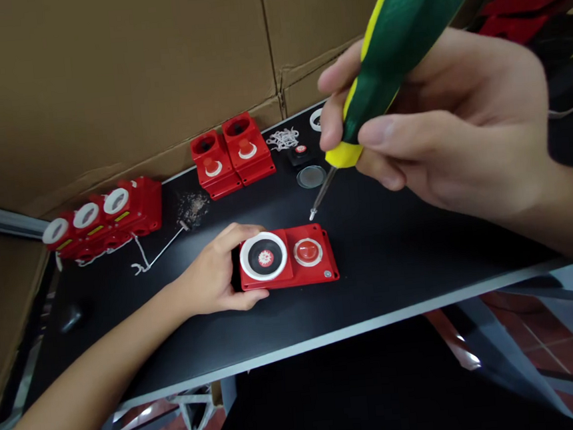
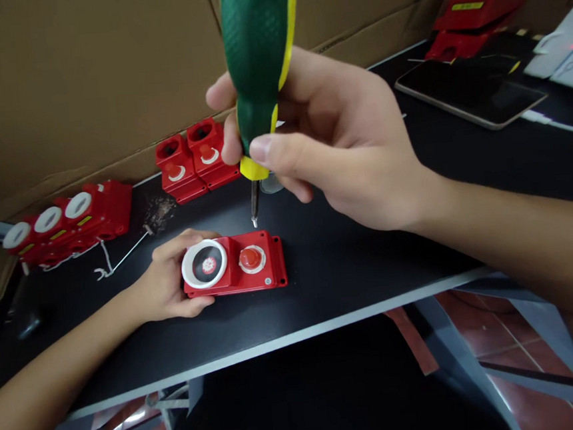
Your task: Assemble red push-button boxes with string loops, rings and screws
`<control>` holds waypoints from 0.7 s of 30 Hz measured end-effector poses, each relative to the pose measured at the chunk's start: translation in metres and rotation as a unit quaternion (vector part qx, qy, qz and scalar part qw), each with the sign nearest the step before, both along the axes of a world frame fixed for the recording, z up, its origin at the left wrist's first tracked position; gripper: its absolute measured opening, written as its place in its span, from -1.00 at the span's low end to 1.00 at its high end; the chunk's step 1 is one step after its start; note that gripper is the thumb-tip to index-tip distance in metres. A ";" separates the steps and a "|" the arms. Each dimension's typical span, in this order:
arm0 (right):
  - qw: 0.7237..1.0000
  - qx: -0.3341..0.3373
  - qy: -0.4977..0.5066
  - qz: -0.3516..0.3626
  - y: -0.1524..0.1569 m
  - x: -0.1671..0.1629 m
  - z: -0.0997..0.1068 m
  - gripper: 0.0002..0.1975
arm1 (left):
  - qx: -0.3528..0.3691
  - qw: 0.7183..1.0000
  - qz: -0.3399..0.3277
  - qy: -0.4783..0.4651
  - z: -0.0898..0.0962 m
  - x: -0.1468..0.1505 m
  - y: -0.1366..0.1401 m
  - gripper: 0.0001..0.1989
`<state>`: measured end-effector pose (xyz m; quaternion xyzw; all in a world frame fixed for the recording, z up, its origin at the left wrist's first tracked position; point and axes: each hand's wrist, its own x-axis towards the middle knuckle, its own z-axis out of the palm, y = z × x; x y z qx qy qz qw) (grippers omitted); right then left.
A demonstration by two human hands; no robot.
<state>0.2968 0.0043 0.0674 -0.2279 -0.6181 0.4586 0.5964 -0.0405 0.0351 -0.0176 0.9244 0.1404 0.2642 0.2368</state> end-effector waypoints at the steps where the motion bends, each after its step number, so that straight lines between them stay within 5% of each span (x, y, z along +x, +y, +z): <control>1: 1.000 -0.015 0.012 -0.008 0.002 0.000 0.000 -0.85 | -0.003 1.000 0.001 0.002 0.000 0.000 0.000 -0.05; 6: 0.995 -0.086 -0.036 0.028 0.014 0.005 -0.008 -0.80 | 0.010 1.000 -0.001 0.000 0.000 0.000 0.000 -0.05; 15: 0.994 -0.068 -0.086 -0.012 0.018 0.006 -0.009 -0.79 | 0.021 0.999 0.012 0.025 0.004 0.001 -0.001 -0.11; 21: 0.991 -0.123 -0.057 -0.014 0.018 0.004 -0.011 -0.75 | 0.030 0.998 0.026 0.058 0.010 0.002 -0.003 -0.16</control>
